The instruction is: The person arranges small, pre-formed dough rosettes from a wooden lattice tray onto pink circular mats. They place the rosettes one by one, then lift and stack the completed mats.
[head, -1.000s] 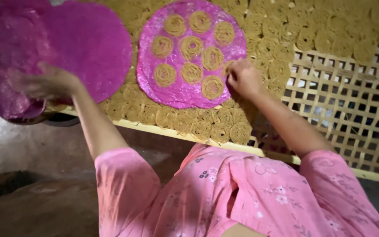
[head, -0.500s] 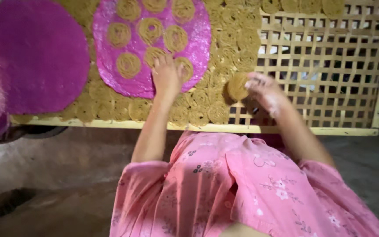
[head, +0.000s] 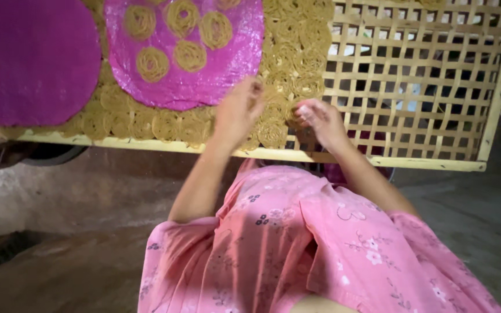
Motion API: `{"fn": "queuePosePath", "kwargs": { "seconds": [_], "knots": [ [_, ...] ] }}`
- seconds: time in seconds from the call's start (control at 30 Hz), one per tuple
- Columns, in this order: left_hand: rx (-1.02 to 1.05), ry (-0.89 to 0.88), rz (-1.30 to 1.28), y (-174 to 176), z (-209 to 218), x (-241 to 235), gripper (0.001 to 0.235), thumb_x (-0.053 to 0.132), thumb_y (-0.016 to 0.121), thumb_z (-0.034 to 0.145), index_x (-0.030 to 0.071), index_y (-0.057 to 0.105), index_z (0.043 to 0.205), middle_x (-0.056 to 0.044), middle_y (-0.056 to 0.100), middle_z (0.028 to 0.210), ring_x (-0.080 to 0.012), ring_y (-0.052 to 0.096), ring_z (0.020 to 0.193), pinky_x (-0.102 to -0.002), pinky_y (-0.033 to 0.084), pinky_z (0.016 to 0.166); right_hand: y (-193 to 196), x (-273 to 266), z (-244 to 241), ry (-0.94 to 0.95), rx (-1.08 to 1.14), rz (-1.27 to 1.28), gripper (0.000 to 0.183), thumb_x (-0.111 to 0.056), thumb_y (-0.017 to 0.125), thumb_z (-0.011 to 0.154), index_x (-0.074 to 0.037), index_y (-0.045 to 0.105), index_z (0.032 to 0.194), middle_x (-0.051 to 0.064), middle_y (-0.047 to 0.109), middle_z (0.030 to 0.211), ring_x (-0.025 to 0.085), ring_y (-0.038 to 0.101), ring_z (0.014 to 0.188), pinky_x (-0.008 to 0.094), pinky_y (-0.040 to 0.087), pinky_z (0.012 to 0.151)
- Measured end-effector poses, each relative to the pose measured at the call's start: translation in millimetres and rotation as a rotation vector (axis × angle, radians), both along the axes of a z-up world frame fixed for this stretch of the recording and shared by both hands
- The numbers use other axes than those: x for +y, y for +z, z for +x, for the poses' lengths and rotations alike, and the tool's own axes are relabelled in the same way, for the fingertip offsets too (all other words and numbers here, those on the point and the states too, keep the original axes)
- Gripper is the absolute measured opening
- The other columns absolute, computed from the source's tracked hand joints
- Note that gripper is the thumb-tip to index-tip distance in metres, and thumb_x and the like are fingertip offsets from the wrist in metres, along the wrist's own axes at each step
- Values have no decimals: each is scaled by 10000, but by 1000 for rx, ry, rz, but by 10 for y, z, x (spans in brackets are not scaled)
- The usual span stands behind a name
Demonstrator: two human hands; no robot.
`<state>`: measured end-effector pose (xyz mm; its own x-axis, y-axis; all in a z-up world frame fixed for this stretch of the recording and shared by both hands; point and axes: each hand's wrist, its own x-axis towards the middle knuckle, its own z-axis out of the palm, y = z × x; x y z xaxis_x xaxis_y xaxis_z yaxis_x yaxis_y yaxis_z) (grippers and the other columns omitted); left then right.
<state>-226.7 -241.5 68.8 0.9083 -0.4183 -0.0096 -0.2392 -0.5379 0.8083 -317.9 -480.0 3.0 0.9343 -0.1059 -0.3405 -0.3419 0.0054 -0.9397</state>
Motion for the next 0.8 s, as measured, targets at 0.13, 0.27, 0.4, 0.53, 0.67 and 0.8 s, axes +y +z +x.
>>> {"fn": "queuePosePath", "kwargs": {
  "seconds": [0.13, 0.27, 0.4, 0.53, 0.67, 0.8],
  "knots": [
    [-14, -222, -176, 21, -342, -162, 480, 249, 824, 825, 87, 599, 1217, -135, 682, 1159, -269, 692, 997, -384, 554, 867, -179, -93, -174, -61, 163, 609, 274, -220, 570, 1070, -28, 645, 1251, 74, 680, 1166, 173, 667, 1053, 334, 554, 875],
    [134, 56, -50, -172, -35, 16, 397, 225, 767, 921, 94, 637, 1272, -131, 671, 1145, -250, 691, 999, -363, 569, 884, -309, -145, -435, 24, 168, 300, 293, -152, 616, 1004, -51, 612, 1278, 51, 682, 1133, 158, 659, 1033, 304, 551, 900],
    [26, 182, -2, -490, 510, 134, 287, 176, 660, 998, 72, 632, 1264, -104, 667, 1207, -206, 704, 1041, -337, 578, 972, -229, 13, -588, 253, 103, -311, 389, -143, 688, 974, -40, 608, 1341, 119, 663, 1036, 241, 644, 928, 359, 534, 837],
    [-222, 228, 119, -817, 1073, 213, 256, 117, 668, 988, 54, 656, 1236, -118, 683, 1210, -251, 680, 1107, -394, 545, 1019, -4, 200, -615, 267, -367, -878, 504, -94, 750, 904, -22, 585, 1375, 204, 576, 1174, 378, 590, 1062, 439, 520, 905],
    [-447, 317, 241, -984, 1563, 313, 394, 137, 703, 887, -3, 641, 1249, -203, 631, 1244, -366, 547, 1161, -518, 477, 931, 247, 272, -565, 163, -378, -976, 548, -133, 778, 870, -23, 584, 1371, 222, 528, 1274, 420, 557, 1123, 469, 497, 901],
    [-688, 287, 510, -1110, 1968, 342, 433, 291, 740, 833, 32, 669, 1172, -191, 641, 1222, -401, 480, 1161, -560, 411, 941, 390, 228, -468, 23, -474, -938, 425, -97, 729, 921, -46, 606, 1325, 232, 491, 1353, 410, 545, 1216, 466, 485, 1029]
  ]
}}
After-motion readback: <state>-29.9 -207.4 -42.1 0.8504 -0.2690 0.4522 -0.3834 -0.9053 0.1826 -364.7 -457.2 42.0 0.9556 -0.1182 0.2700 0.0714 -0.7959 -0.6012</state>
